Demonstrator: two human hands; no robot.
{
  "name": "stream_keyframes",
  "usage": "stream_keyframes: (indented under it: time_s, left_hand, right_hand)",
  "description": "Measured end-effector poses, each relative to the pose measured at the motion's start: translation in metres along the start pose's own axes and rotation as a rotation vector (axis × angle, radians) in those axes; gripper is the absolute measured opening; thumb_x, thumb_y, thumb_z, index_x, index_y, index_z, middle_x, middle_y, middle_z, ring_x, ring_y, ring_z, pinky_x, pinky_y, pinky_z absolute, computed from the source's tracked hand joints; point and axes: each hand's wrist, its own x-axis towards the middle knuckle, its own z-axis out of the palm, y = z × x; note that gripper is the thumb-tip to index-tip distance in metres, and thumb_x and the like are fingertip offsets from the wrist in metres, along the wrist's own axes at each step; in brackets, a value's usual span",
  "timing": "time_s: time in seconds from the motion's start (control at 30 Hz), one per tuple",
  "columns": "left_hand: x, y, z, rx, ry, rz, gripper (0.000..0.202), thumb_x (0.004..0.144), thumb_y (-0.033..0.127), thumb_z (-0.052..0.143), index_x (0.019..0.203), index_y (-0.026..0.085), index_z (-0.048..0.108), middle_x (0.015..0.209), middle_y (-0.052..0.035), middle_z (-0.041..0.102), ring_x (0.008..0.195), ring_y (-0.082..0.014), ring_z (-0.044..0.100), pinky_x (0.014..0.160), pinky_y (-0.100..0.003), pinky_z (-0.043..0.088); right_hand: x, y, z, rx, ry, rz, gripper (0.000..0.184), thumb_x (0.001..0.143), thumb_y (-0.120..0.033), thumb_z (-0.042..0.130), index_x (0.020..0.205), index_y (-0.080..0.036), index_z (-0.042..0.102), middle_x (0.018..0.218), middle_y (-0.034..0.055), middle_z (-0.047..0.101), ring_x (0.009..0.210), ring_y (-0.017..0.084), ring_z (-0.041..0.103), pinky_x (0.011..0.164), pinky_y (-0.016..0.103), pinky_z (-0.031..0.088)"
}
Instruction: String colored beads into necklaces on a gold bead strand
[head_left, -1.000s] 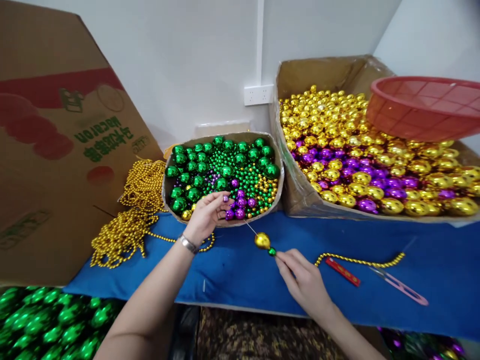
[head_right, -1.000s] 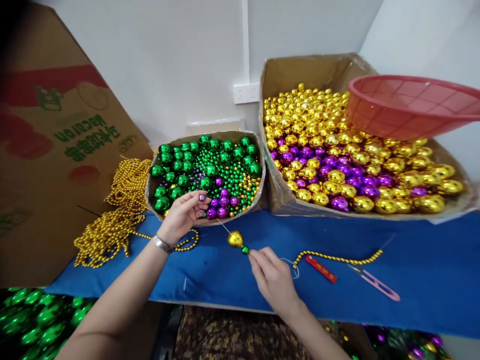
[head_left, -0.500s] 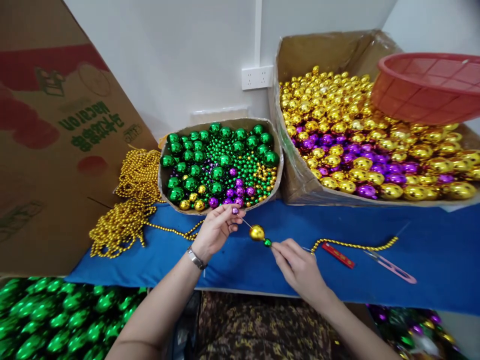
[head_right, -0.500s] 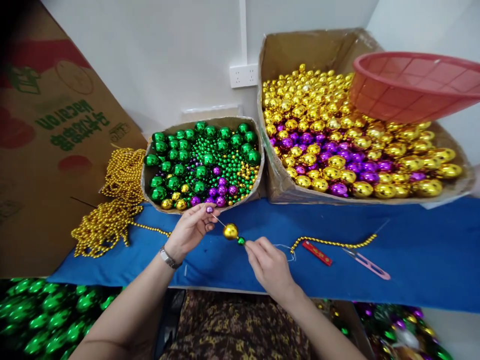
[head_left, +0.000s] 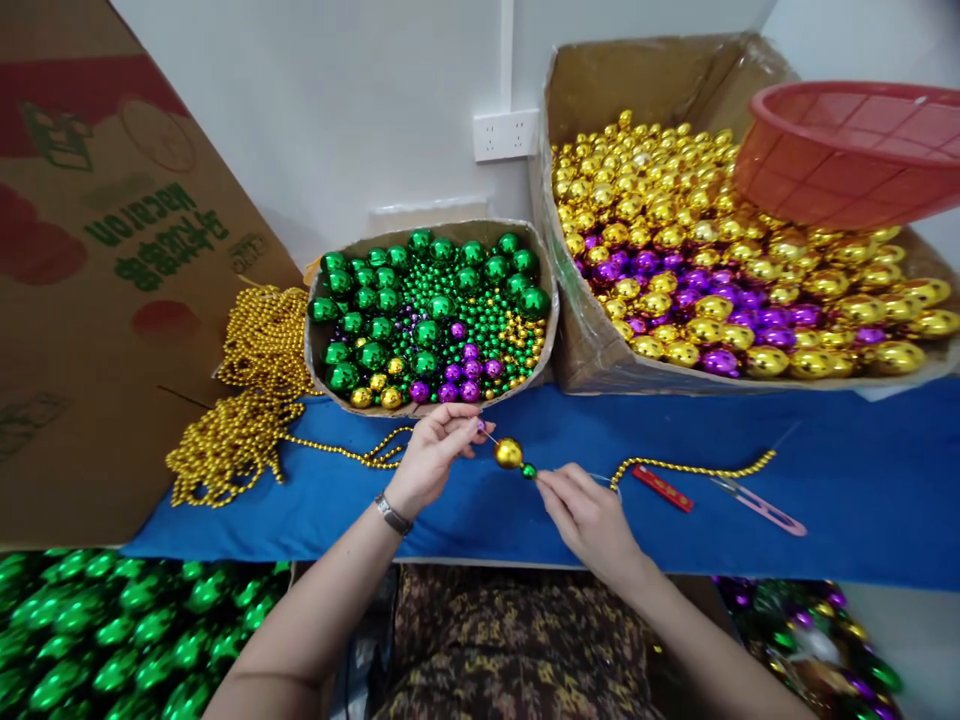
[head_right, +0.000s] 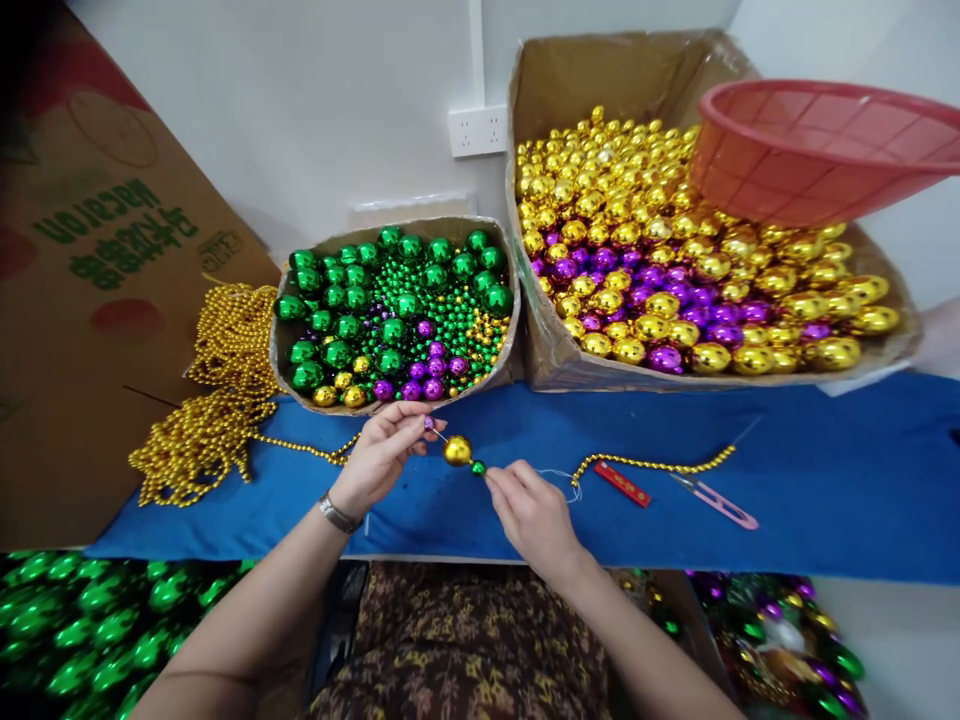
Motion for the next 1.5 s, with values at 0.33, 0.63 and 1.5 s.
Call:
stream_keyframes:
  time_s: [0.33,0.63,1.5]
  left_hand:
    - [0.002,-0.069,0.008,0.322,0.064,0.088,0.025,0.076,0.041,0.065,0.084,0.017,0.070,0.084,-0.0067,0.070,0.069,-0.0169,0.062,0.060,-0.026,0.048]
    - [-0.004,-0.005,0.020,0.327,-0.036,0.280,0.025,0.084,0.038,0.056,0.095,0.019,0.067,0.086,-0.0069,0.070,0.076,-0.0193,0.066,0.070,-0.031,0.051]
    - [0.081,0.044,-0.053,1.403,0.355,0.453,0.042,0.076,0.038,0.062,0.112,0.018,0.056,0.112,-0.0147,0.055,0.104,-0.0325,0.051,0.087,-0.044,0.042]
  right_hand:
    - [-0.018,0.049,0.037,0.043,-0.078,0.131,0.022,0.088,-0.015,0.040,0.102,-0.017,0.056,0.088,0.0056,0.067,0.076,0.016,0.067,0.066,0.027,0.055]
    - [0.028,0.018,0.022,0.000,-0.007,-0.025,0.030,0.095,-0.026,0.038,0.118,-0.019,0.056,0.102,0.0085,0.067,0.089,0.017,0.066,0.075,0.027,0.054]
    - [0.046,0.035,-0.040,0.571,-0.054,0.433,0.035,0.093,-0.045,0.040,0.100,-0.016,0.059,0.057,-0.0042,0.049,0.055,0.010,0.049,0.055,0.021,0.041]
